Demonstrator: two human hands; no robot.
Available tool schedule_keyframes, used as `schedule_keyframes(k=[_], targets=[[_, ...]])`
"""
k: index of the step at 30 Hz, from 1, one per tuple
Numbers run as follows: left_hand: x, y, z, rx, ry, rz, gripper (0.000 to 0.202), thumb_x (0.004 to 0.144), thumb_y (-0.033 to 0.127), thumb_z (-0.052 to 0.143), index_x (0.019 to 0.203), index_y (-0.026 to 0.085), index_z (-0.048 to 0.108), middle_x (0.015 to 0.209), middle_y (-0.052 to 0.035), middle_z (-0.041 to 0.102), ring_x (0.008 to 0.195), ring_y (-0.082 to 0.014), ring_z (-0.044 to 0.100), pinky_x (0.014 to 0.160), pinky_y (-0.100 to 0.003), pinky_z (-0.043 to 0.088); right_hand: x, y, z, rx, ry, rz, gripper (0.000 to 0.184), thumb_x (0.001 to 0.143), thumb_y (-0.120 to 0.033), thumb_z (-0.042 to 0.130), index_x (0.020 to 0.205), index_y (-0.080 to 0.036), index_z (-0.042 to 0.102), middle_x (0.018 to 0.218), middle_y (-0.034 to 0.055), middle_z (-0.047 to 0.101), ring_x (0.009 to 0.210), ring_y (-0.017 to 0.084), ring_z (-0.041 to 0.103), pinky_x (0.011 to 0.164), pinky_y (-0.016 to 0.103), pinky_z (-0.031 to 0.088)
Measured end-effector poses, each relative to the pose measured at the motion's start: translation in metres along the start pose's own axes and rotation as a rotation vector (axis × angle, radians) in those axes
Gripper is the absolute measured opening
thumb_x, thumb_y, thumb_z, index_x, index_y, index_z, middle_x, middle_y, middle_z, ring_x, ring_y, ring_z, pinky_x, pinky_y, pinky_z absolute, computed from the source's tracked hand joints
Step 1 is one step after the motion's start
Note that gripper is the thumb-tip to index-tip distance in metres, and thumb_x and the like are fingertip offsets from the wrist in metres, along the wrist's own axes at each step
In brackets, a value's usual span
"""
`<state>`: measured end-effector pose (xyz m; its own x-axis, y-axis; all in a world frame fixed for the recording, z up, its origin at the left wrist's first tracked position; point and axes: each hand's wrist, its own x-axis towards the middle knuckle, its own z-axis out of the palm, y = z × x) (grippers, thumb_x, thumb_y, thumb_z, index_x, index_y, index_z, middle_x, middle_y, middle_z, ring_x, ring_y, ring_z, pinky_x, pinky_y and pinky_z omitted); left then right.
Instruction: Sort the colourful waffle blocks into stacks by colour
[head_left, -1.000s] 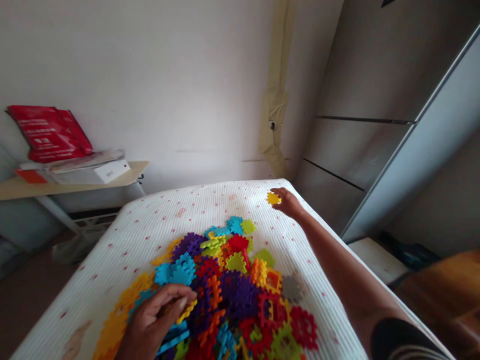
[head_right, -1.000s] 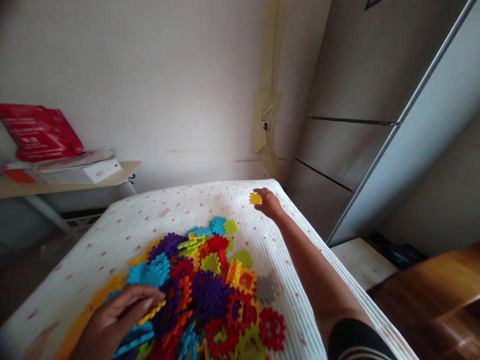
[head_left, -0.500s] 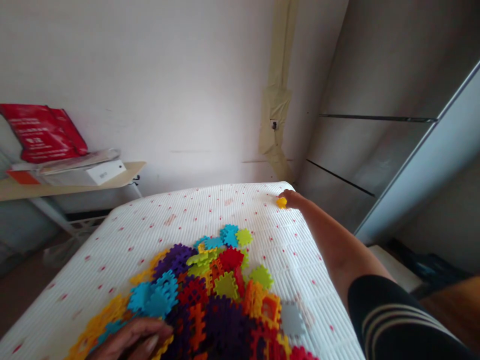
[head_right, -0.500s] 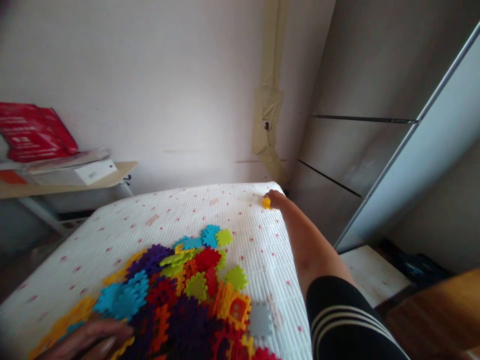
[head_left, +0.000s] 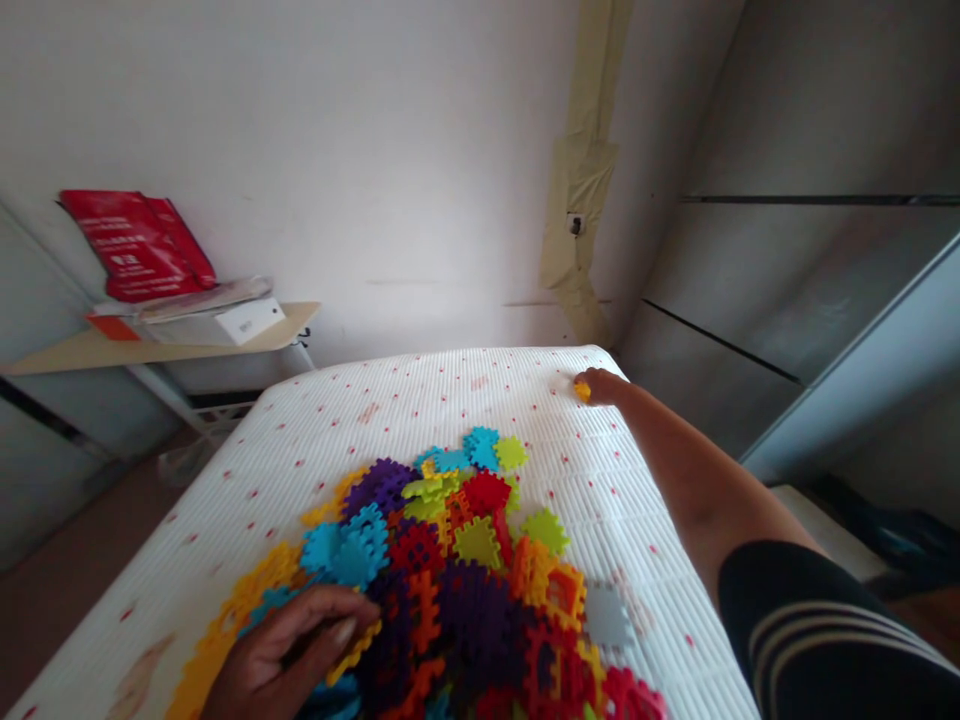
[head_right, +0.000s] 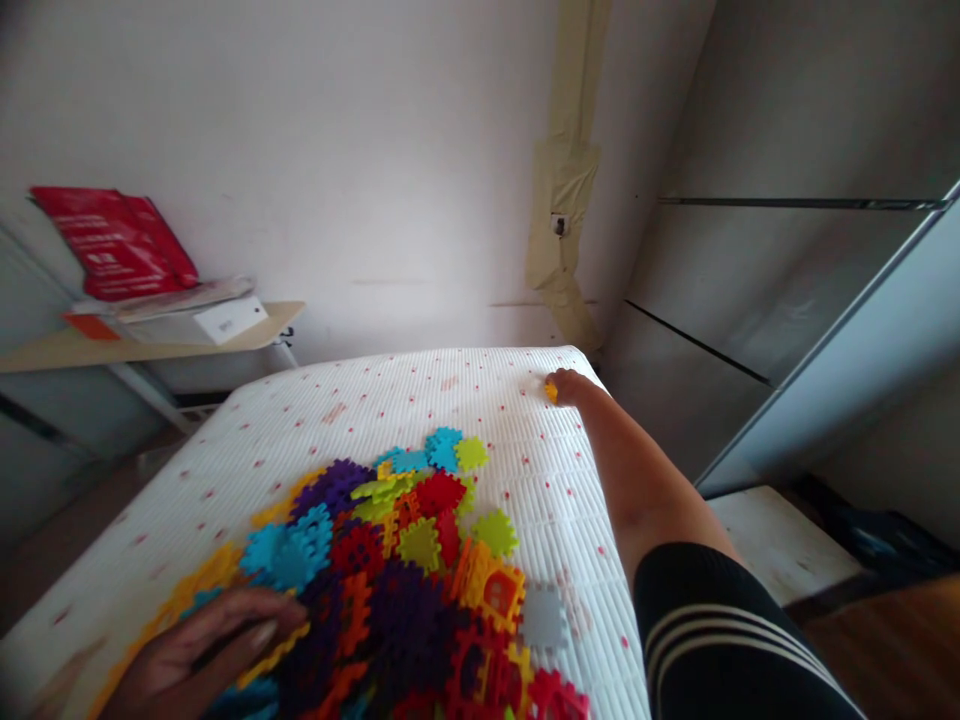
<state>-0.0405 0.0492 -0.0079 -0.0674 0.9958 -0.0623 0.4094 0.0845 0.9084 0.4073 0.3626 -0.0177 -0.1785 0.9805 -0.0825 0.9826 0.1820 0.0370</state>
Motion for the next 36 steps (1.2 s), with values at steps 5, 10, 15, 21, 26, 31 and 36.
schedule_keyframes(k=[5,10,15,21,26,31,36], targets=[[-0.004,0.005,0.004,-0.046,0.035,-0.013,0.03,0.067,0.052,0.063,0.073,0.024,0.071,0.078,-0.0033,0.072,0.08,-0.0234,0.067,0.075,-0.032,0.056,-0.001,-0.002,0.003,0.034,0.047,0.031,0.056,0.06,-0.012,0.069,0.115,-0.019,0.06,0.113,0.0137,0.059,0.102,0.03,0.056,0.084,0.038,0.044],[-0.003,0.005,0.004,-0.099,0.009,-0.001,0.032,0.068,0.051,0.063,0.075,0.021,0.07,0.077,-0.005,0.072,0.078,-0.0229,0.067,0.074,-0.032,0.056,-0.028,-0.003,0.01,0.126,0.202,0.083,0.073,0.061,-0.015,0.067,0.131,-0.019,0.044,0.126,0.0133,0.05,0.112,0.029,0.05,0.091,0.038,0.042],[-0.002,0.009,0.003,-0.12,-0.079,0.04,0.029,0.07,0.046,0.063,0.077,0.019,0.069,0.081,-0.0057,0.073,0.08,-0.0218,0.067,0.074,-0.03,0.055,-0.102,0.001,0.034,0.345,0.403,0.23,0.068,0.072,-0.02,0.053,0.137,-0.014,0.034,0.128,0.0148,0.047,0.111,0.025,0.052,0.091,0.035,0.043],[-0.002,0.01,0.004,-0.136,-0.078,0.073,0.026,0.071,0.042,0.062,0.079,0.018,0.066,0.082,-0.0065,0.073,0.082,-0.0226,0.067,0.078,-0.034,0.053,-0.2,-0.01,0.051,0.62,0.472,0.229,0.045,0.069,-0.025,0.051,0.112,-0.016,0.058,0.109,0.0098,0.061,0.098,0.023,0.058,0.089,0.034,0.044],[-0.003,0.011,0.005,-0.211,-0.083,0.081,0.027,0.07,0.042,0.063,0.079,0.017,0.065,0.08,-0.006,0.073,0.081,-0.0215,0.068,0.078,-0.034,0.053,-0.235,-0.04,0.05,0.502,0.455,0.14,0.033,0.069,-0.022,0.049,0.098,-0.018,0.064,0.108,0.0086,0.063,0.102,0.023,0.057,0.093,0.035,0.041],[-0.003,0.009,0.006,-0.229,-0.079,0.096,0.028,0.071,0.043,0.063,0.081,0.017,0.064,0.082,-0.0064,0.073,0.083,-0.0219,0.068,0.083,-0.037,0.052,-0.232,-0.07,0.047,0.36,0.45,-0.008,0.025,0.074,-0.016,0.048,0.091,-0.017,0.066,0.104,0.0084,0.065,0.099,0.021,0.057,0.092,0.034,0.041],[0.001,0.002,0.006,-0.24,-0.077,0.094,0.032,0.069,0.046,0.063,0.082,0.016,0.064,0.082,-0.0079,0.073,0.084,-0.0248,0.068,0.085,-0.044,0.052,-0.225,-0.093,0.049,0.345,0.46,-0.059,0.027,0.076,-0.019,0.049,0.099,-0.018,0.065,0.109,0.0081,0.064,0.1,0.022,0.056,0.089,0.036,0.042]])
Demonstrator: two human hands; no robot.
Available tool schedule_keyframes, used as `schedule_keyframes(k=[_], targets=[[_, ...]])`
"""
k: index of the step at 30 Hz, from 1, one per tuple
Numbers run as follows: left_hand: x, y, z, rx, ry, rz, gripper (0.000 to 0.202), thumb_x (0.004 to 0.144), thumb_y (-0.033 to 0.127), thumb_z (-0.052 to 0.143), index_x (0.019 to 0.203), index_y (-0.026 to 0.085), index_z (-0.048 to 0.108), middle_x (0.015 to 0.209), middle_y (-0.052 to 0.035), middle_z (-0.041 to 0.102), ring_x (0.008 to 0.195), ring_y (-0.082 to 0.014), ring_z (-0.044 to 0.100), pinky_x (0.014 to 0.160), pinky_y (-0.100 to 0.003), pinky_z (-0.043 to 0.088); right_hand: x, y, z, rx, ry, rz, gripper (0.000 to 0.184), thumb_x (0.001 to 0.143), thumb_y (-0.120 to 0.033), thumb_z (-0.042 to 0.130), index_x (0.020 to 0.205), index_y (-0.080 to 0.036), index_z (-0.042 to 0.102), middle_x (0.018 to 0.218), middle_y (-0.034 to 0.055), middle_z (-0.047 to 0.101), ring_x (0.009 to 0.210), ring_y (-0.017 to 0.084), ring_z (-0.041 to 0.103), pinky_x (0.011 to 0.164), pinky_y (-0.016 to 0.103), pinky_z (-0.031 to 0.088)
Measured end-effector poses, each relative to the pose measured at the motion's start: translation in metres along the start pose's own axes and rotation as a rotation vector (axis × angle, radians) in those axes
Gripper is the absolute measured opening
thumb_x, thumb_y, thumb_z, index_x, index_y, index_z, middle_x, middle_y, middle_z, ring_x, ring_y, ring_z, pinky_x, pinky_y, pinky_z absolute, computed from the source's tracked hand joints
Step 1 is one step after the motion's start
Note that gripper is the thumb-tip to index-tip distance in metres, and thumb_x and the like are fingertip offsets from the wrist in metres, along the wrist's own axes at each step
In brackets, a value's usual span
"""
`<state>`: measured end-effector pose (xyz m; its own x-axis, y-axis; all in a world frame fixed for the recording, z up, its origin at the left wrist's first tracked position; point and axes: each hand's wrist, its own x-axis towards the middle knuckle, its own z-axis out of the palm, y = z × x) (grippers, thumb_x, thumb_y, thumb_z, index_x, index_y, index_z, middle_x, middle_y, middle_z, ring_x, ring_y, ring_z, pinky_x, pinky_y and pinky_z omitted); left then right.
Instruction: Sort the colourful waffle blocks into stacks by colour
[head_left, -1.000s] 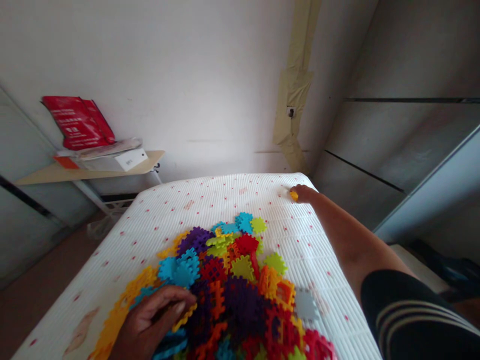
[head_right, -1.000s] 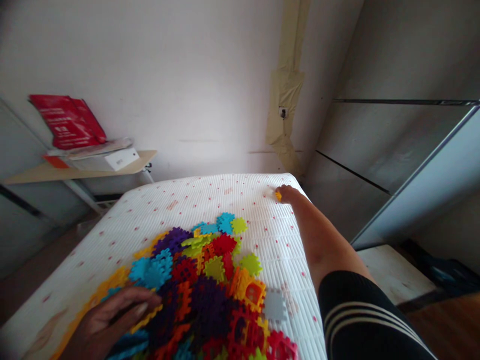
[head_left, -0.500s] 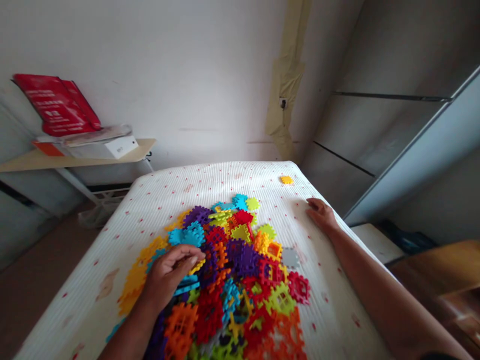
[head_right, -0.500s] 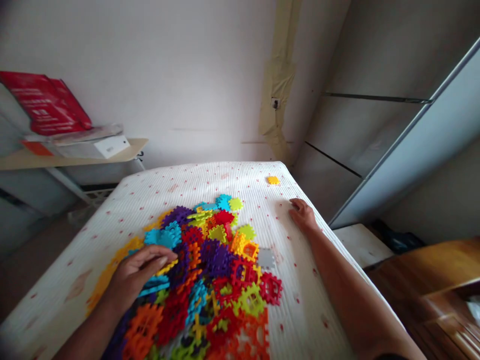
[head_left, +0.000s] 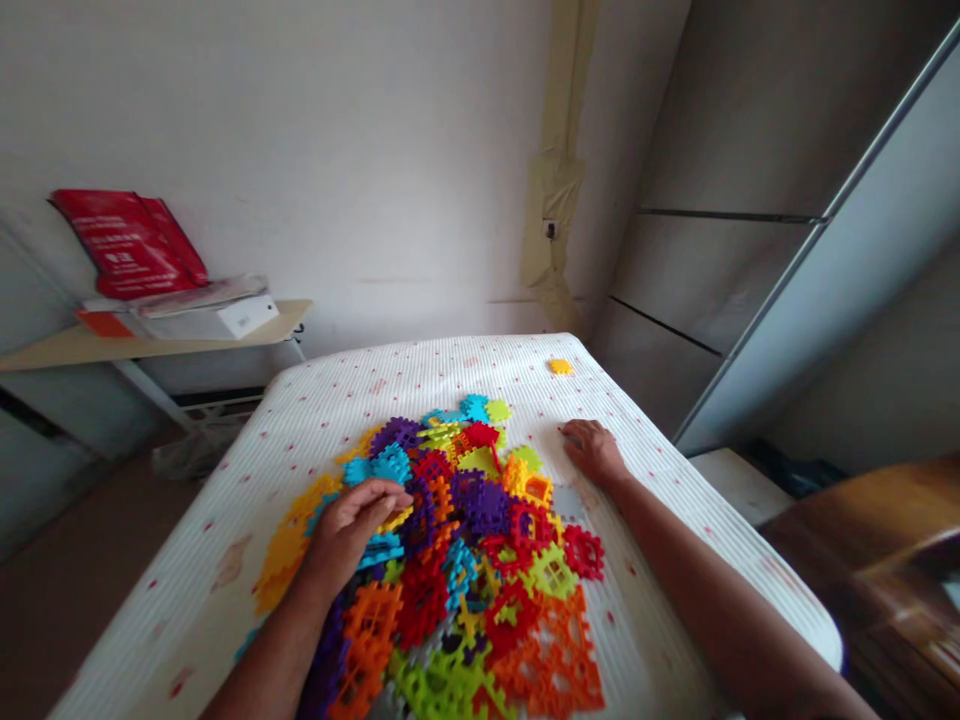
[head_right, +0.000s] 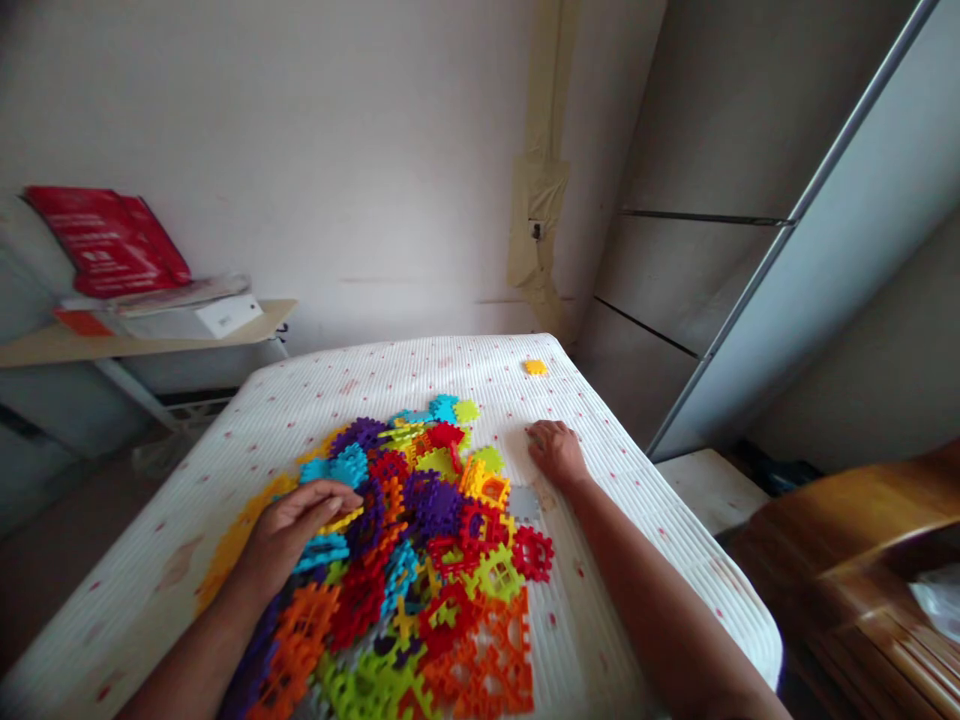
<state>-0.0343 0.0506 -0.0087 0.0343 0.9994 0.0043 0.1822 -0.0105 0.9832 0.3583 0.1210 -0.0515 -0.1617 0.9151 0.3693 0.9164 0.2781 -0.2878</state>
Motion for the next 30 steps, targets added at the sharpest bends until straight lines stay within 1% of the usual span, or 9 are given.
schedule_keyframes(k=[5,8,12,16,20,23,25,27,30], targets=[[0.001,0.002,0.001,-0.014,0.0,0.004,0.032,0.068,0.046,0.064,0.08,0.017,0.064,0.079,-0.0073,0.073,0.081,-0.0246,0.068,0.083,-0.043,0.053,0.001,-0.007,0.008,0.085,-0.004,-0.129,0.031,0.075,-0.024,0.054,0.103,-0.019,0.064,0.115,0.0099,0.061,0.105,0.025,0.054,0.091,0.04,0.041],[-0.001,0.005,0.002,-0.014,0.003,-0.003,0.032,0.068,0.046,0.064,0.079,0.016,0.064,0.08,-0.0077,0.073,0.082,-0.025,0.068,0.083,-0.043,0.053,0.002,-0.01,0.009,0.179,-0.049,-0.225,0.039,0.072,-0.025,0.057,0.11,-0.018,0.061,0.118,0.0105,0.06,0.106,0.026,0.054,0.092,0.041,0.04],[-0.002,0.007,0.001,-0.017,0.009,-0.019,0.031,0.067,0.045,0.064,0.08,0.016,0.064,0.081,-0.0078,0.073,0.083,-0.0247,0.068,0.083,-0.042,0.053,0.003,-0.02,0.009,0.269,-0.123,-0.327,0.048,0.071,-0.029,0.06,0.118,-0.021,0.057,0.123,0.0091,0.058,0.11,0.026,0.054,0.095,0.043,0.038],[-0.002,0.007,0.0,-0.003,0.004,-0.014,0.03,0.068,0.044,0.064,0.079,0.016,0.064,0.08,-0.0073,0.073,0.082,-0.0238,0.068,0.081,-0.04,0.054,0.001,-0.027,0.005,0.34,-0.163,-0.309,0.051,0.069,-0.029,0.063,0.119,-0.022,0.056,0.125,0.0089,0.056,0.113,0.027,0.052,0.099,0.046,0.034],[-0.001,0.003,-0.001,0.005,0.002,-0.001,0.031,0.069,0.045,0.063,0.08,0.016,0.065,0.081,-0.0077,0.073,0.083,-0.0245,0.068,0.082,-0.042,0.053,0.006,-0.022,0.005,0.492,-0.162,-0.188,0.048,0.069,-0.025,0.064,0.116,-0.023,0.059,0.126,0.0075,0.056,0.115,0.027,0.051,0.099,0.043,0.037],[0.0,0.0,-0.001,-0.018,0.0,-0.011,0.033,0.068,0.046,0.064,0.081,0.016,0.064,0.082,-0.008,0.073,0.084,-0.0248,0.068,0.084,-0.043,0.052,0.021,-0.017,0.011,0.54,-0.119,-0.064,0.047,0.069,-0.023,0.063,0.117,-0.022,0.059,0.125,0.0079,0.056,0.112,0.025,0.053,0.095,0.041,0.042],[0.001,-0.001,0.0,-0.02,0.003,-0.02,0.033,0.067,0.046,0.064,0.081,0.016,0.065,0.082,-0.0078,0.073,0.084,-0.0249,0.068,0.084,-0.042,0.053,0.038,-0.018,0.018,0.526,-0.098,-0.048,0.051,0.069,-0.022,0.064,0.12,-0.022,0.056,0.125,0.0086,0.056,0.108,0.024,0.056,0.092,0.04,0.044],[0.001,0.0,-0.001,-0.017,0.002,-0.023,0.033,0.067,0.047,0.065,0.079,0.016,0.065,0.08,-0.0072,0.073,0.082,-0.0244,0.068,0.082,-0.04,0.054,0.059,-0.022,0.026,0.495,-0.089,-0.099,0.055,0.068,-0.021,0.066,0.122,-0.022,0.055,0.127,0.0092,0.054,0.109,0.024,0.055,0.092,0.04,0.044],[0.0,0.001,-0.002,-0.004,-0.006,-0.03,0.032,0.067,0.048,0.064,0.079,0.017,0.066,0.081,-0.0064,0.073,0.082,-0.023,0.068,0.079,-0.035,0.055,0.09,-0.032,0.039,0.405,-0.107,-0.229,0.061,0.063,-0.02,0.072,0.121,-0.022,0.055,0.132,0.0103,0.05,0.119,0.026,0.048,0.099,0.044,0.037]])
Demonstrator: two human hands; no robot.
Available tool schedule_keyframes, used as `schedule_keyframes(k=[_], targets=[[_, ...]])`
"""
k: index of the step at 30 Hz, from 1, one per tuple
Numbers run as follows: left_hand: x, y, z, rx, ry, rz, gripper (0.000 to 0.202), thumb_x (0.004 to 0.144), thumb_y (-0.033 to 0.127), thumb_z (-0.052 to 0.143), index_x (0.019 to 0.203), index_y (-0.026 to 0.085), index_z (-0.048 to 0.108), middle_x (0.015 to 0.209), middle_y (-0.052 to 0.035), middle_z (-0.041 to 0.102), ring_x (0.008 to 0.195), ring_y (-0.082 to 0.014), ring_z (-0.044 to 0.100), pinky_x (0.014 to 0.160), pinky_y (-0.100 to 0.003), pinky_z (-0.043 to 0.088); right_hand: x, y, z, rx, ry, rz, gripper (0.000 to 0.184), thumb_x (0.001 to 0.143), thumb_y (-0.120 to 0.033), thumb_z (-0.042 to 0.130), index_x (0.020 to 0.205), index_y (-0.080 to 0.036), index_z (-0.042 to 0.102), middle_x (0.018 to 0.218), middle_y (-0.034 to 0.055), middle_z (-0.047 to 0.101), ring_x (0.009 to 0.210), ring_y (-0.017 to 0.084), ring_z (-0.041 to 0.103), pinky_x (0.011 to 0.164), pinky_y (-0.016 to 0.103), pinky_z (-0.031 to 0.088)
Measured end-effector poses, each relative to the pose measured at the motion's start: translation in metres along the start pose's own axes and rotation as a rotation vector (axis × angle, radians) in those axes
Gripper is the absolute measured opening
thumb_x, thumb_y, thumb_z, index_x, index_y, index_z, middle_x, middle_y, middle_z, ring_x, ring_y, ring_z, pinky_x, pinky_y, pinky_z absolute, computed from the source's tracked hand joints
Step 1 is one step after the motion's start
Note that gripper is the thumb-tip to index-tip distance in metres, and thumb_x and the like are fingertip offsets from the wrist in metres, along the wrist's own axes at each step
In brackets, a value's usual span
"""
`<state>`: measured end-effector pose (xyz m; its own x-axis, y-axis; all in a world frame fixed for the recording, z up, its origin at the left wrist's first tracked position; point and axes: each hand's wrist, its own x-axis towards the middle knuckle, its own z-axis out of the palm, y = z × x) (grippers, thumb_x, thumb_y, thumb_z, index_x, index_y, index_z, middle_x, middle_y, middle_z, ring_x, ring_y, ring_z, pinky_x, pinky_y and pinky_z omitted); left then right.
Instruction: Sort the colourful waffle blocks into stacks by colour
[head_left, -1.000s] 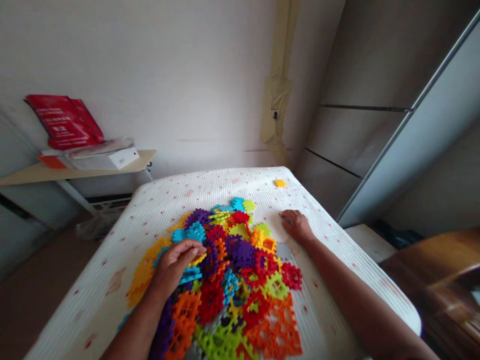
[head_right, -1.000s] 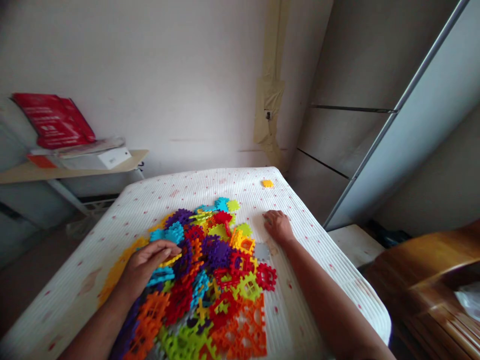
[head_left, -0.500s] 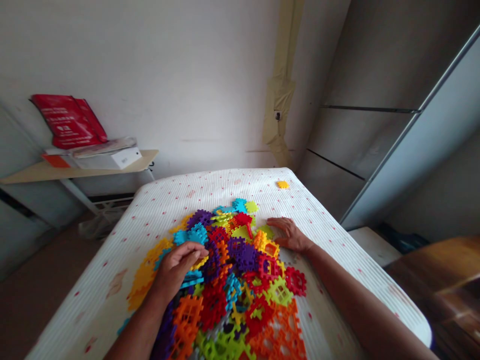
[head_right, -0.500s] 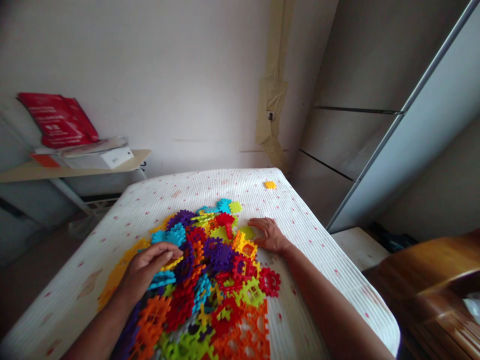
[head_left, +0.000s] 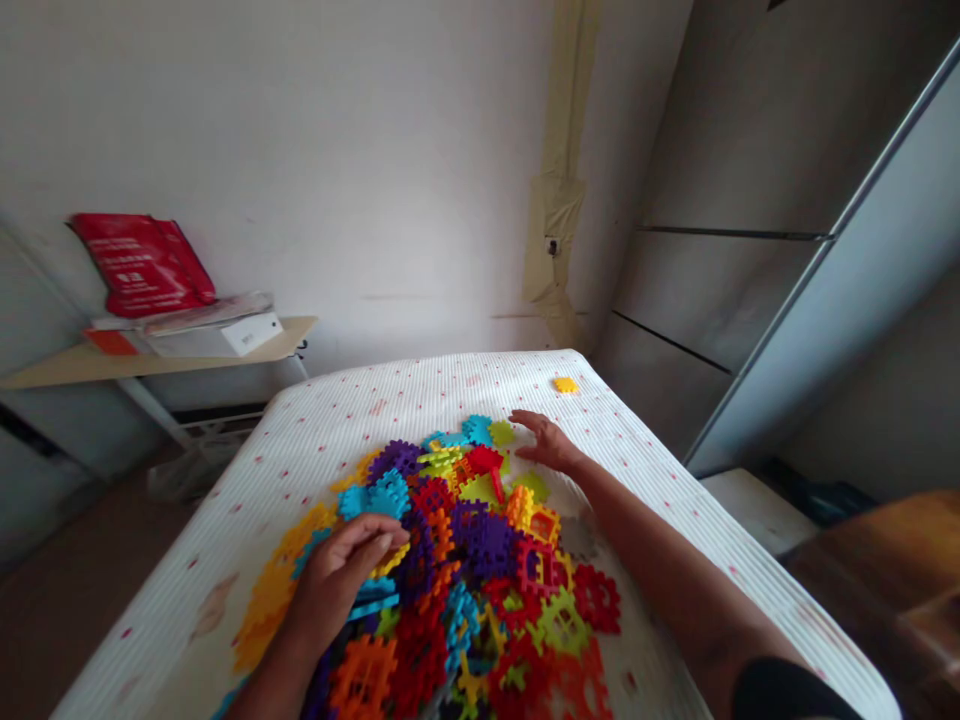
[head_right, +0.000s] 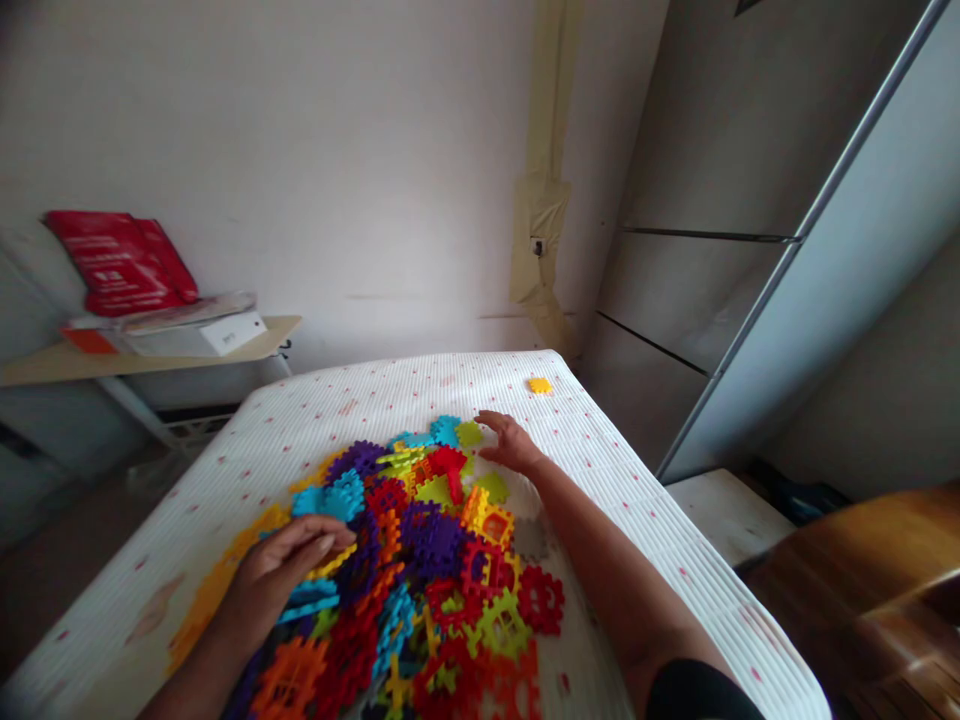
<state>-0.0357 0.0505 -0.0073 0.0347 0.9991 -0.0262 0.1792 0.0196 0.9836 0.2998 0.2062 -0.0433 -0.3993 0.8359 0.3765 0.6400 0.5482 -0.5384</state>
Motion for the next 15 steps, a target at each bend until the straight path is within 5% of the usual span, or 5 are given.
schedule_keyframes(k=[4,9,15], targets=[[0.0,-0.001,-0.002,0.025,0.0,-0.018,0.034,0.067,0.05,0.064,0.08,0.018,0.067,0.083,-0.0063,0.073,0.084,-0.0233,0.068,0.078,-0.032,0.055,0.029,0.005,0.014,-0.053,-0.072,-0.033,0.059,0.054,-0.018,0.078,0.111,-0.018,0.063,0.122,0.0116,0.058,0.114,0.028,0.051,0.098,0.044,0.037],[0.003,-0.006,-0.004,0.046,-0.005,-0.036,0.038,0.067,0.055,0.063,0.079,0.019,0.068,0.083,-0.006,0.073,0.086,-0.0238,0.068,0.079,-0.031,0.055,0.034,0.014,0.016,-0.046,-0.077,-0.002,0.049,0.055,-0.02,0.078,0.103,-0.021,0.067,0.104,0.0064,0.066,0.099,0.024,0.059,0.089,0.038,0.045],[0.002,-0.009,-0.005,0.054,0.015,-0.065,0.039,0.065,0.058,0.063,0.079,0.021,0.069,0.084,-0.005,0.073,0.087,-0.0254,0.068,0.08,-0.033,0.056,0.019,0.048,-0.032,-0.064,0.093,0.087,0.05,0.057,-0.01,0.068,0.106,-0.02,0.064,0.112,0.007,0.06,0.107,0.022,0.054,0.094,0.037,0.042]])
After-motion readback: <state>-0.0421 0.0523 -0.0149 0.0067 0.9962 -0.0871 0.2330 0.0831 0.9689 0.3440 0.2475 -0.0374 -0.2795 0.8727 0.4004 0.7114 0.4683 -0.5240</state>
